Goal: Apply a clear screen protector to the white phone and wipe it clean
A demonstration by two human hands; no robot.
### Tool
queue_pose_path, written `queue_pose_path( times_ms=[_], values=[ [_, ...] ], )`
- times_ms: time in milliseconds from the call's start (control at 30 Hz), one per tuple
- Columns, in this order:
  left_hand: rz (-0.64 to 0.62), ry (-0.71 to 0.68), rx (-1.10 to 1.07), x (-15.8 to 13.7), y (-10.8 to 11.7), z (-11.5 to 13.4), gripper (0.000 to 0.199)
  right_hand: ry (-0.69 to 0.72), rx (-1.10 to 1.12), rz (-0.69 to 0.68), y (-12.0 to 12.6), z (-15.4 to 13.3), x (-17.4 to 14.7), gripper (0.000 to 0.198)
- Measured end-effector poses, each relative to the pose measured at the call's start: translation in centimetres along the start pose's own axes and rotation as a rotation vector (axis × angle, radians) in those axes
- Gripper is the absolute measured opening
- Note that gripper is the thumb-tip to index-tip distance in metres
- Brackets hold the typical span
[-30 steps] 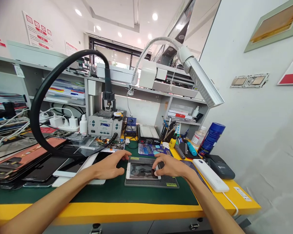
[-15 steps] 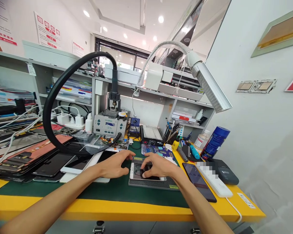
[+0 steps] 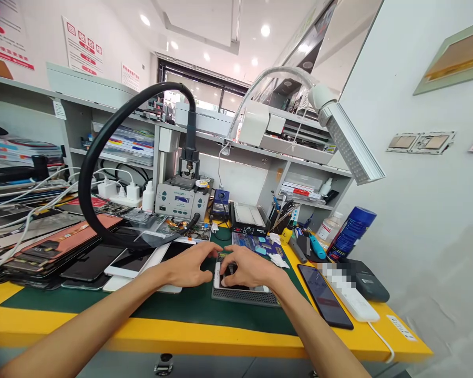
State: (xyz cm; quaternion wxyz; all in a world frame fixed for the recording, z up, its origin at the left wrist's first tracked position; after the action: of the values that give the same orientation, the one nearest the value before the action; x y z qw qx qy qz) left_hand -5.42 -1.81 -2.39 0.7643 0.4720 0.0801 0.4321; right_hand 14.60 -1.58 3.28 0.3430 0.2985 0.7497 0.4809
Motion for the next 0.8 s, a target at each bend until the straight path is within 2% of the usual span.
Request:
queue_pose_path(
  times_ms=[167,433,800],
  values=[
    [-0.001,0.007,0.003,0.0,0.0,0.0,0.058,0.010,-0.011,-0.011,0.2,0.2,-0.5,0.025],
    [-0.016,0.014,0.007,0.1,0.1,0.2,0.056,-0.015,0.021,0.032,-0.1,2.7,-1.5,0.022],
    [-0.029,0.034,-0.008,0.1,0.0,0.0,0.057,-0.186,0.111,0.085,0.0,7.1,-4.6,0.029]
  ],
)
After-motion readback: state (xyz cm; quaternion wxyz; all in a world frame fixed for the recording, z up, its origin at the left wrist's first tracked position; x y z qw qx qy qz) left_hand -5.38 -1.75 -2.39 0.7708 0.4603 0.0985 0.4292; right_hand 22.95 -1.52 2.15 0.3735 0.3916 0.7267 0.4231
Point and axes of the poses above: each hand's wrist, its own x-axis towards the middle knuckle, its own y-axis out of the back of the hand, z = x × y, the point moved 1 cm from there along x, towards the middle knuckle, and after that the axes turned 6 degrees about -y, right-handed, at the moved point
